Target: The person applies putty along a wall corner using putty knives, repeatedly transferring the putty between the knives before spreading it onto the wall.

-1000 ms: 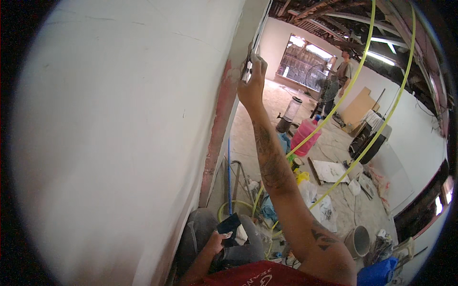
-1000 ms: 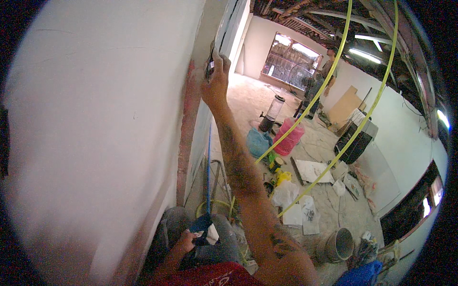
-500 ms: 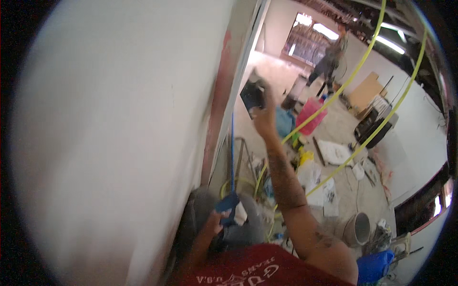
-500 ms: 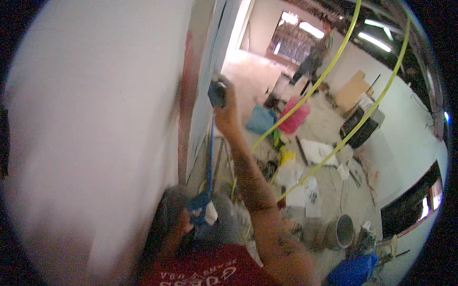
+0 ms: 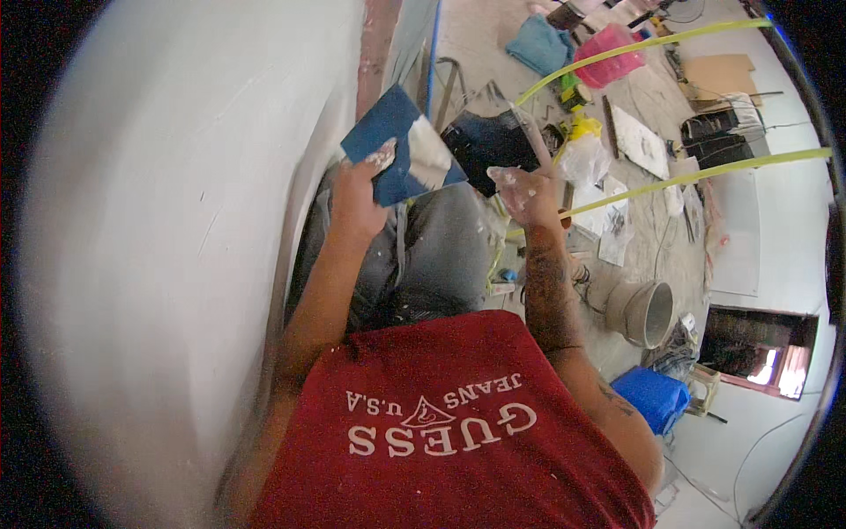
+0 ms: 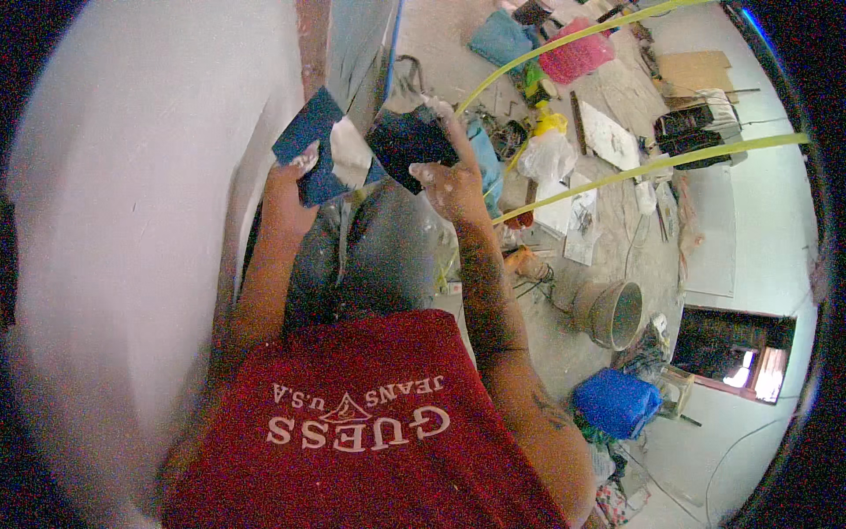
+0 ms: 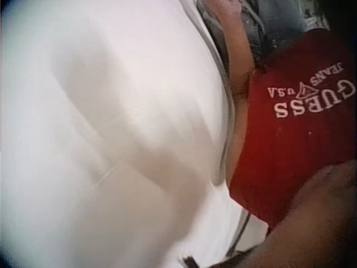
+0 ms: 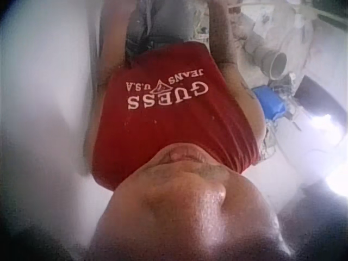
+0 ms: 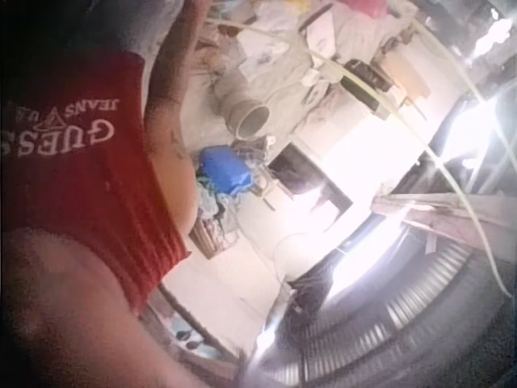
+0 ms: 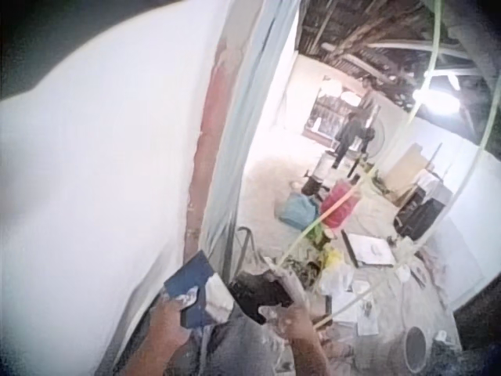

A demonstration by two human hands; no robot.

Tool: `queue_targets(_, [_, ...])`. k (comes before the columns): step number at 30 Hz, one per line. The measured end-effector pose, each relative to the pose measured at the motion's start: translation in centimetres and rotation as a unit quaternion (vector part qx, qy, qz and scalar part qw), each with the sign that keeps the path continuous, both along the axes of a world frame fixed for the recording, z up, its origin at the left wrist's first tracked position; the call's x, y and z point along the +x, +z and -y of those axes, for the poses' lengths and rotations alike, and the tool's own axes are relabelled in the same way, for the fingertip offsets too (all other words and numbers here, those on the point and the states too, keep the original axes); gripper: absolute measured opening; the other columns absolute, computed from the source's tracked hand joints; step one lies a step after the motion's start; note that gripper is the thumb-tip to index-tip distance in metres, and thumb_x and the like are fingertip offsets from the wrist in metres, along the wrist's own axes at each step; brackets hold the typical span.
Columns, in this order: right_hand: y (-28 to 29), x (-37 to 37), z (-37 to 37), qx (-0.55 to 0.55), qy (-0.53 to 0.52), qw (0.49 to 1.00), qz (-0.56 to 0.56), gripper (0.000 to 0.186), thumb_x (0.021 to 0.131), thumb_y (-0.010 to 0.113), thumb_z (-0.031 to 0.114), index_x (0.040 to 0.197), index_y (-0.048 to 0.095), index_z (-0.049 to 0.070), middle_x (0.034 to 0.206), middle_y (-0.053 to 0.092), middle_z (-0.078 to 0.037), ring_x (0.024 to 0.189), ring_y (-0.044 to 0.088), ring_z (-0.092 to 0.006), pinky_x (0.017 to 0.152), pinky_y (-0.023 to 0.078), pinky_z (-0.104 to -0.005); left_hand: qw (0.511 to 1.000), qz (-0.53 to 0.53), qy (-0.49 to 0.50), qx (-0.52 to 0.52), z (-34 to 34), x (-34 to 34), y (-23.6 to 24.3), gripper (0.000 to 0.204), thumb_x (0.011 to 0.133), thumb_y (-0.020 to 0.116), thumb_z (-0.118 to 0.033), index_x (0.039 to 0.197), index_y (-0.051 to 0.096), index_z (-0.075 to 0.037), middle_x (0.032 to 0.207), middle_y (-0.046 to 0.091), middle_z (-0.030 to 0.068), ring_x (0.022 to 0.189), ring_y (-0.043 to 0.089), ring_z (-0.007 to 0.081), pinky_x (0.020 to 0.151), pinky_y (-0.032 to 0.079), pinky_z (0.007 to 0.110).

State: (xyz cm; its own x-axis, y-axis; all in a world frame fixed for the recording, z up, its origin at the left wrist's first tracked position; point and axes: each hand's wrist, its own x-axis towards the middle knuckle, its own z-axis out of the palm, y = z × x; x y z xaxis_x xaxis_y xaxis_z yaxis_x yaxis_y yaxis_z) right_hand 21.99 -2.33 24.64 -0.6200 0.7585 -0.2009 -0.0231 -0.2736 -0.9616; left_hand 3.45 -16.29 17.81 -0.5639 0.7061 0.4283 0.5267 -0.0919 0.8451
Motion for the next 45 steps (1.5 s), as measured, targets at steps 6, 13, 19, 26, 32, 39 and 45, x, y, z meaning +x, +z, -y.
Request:
queue_targets(6, [-1.1,-3.0,2.3,0.252,0.168,0.948,-0.095,0.078,0.059,0.054,-0.007,0.133,0.031,0.0,0.132,0.038,-0.012,0.127,0.032,-0.0228,0.106,0.02,-0.0334,0.724,0.672,-0.082,0.135,-1.1,0.3,1.9,0.025,0.078,0.058,-0.004,0.102,0.061,0.0,0.095,0.064,0.0109,0.085,0.062,0.0199,0.074,0.05,0.03])
queue_targets(13, [-6.1,-3.0,1.3,0.527,0.168,0.829,0.081,0.059,0.066,0.045,-0.014,0.122,0.044,0.004,0.129,0.04,-0.018,0.123,0.035,-0.034,0.104,0.026,-0.0411,0.825,0.53,-0.119,0.158,0.9,0.5,5.3,0.022,0.079,0.058,-0.006,0.1,0.06,0.002,0.094,0.063,0.0072,0.082,0.062,0.0166,0.073,0.05,0.029])
queue_targets(19, [0.2,-0.9,-2.5,0.574,0.043,0.788,0.219,0.055,0.068,0.045,-0.013,0.119,0.048,0.006,0.114,0.052,-0.019,0.11,0.048,-0.0374,0.094,0.039,-0.0375,0.951,0.271,0.133,0.059,-1.4,-0.5,4.6,0.018,0.075,0.065,-0.007,0.088,0.059,0.004,0.081,0.063,0.0083,0.068,0.057,0.0153,0.064,0.044,0.028])
queue_targets(26, [1.3,-2.6,3.6,0.545,0.154,0.801,0.193,0.059,0.065,0.043,-0.015,0.12,0.048,0.008,0.119,0.047,-0.017,0.113,0.045,-0.0361,0.097,0.036,-0.0389,0.942,0.27,0.198,-0.003,-3.2,-0.7,1.7,0.022,0.075,0.068,-0.013,0.088,0.058,0.002,0.081,0.061,0.0083,0.072,0.055,0.0179,0.069,0.044,0.032])
queue_targets(32, [0.7,-4.7,4.6,0.546,0.165,0.8,0.185,0.063,0.064,0.042,-0.016,0.121,0.047,0.008,0.121,0.046,-0.016,0.115,0.044,-0.0358,0.097,0.036,-0.0375,0.953,0.213,0.217,0.006,-2.8,-0.9,0.8,0.026,0.077,0.066,-0.014,0.092,0.057,0.005,0.083,0.061,0.0114,0.073,0.057,0.02,0.071,0.045,0.034])
queue_targets(39, [-0.6,-5.3,5.1,0.539,0.173,0.8,0.196,0.063,0.064,0.038,-0.017,0.121,0.049,0.007,0.123,0.047,-0.017,0.116,0.044,-0.0353,0.097,0.036,-0.0372,0.961,0.169,0.22,0.003,-3.1,-0.7,-0.2,0.021,0.078,0.064,-0.014,0.086,0.06,0.005,0.08,0.063,0.0127,0.072,0.059,0.0225,0.07,0.045,0.035])
queue_targets(45, [-0.8,-5.2,5.2,0.552,0.192,0.79,0.186,0.061,0.063,0.043,-0.015,0.119,0.048,0.007,0.118,0.048,-0.016,0.111,0.047,-0.036,0.094,0.039,-0.0403,0.961,0.103,0.257,0.002,-3.4,0.0,0.2,0.025,0.077,0.065,-0.018,0.086,0.06,0.005,0.082,0.063,0.0193,0.076,0.061,0.0328,0.073,0.045,0.04])
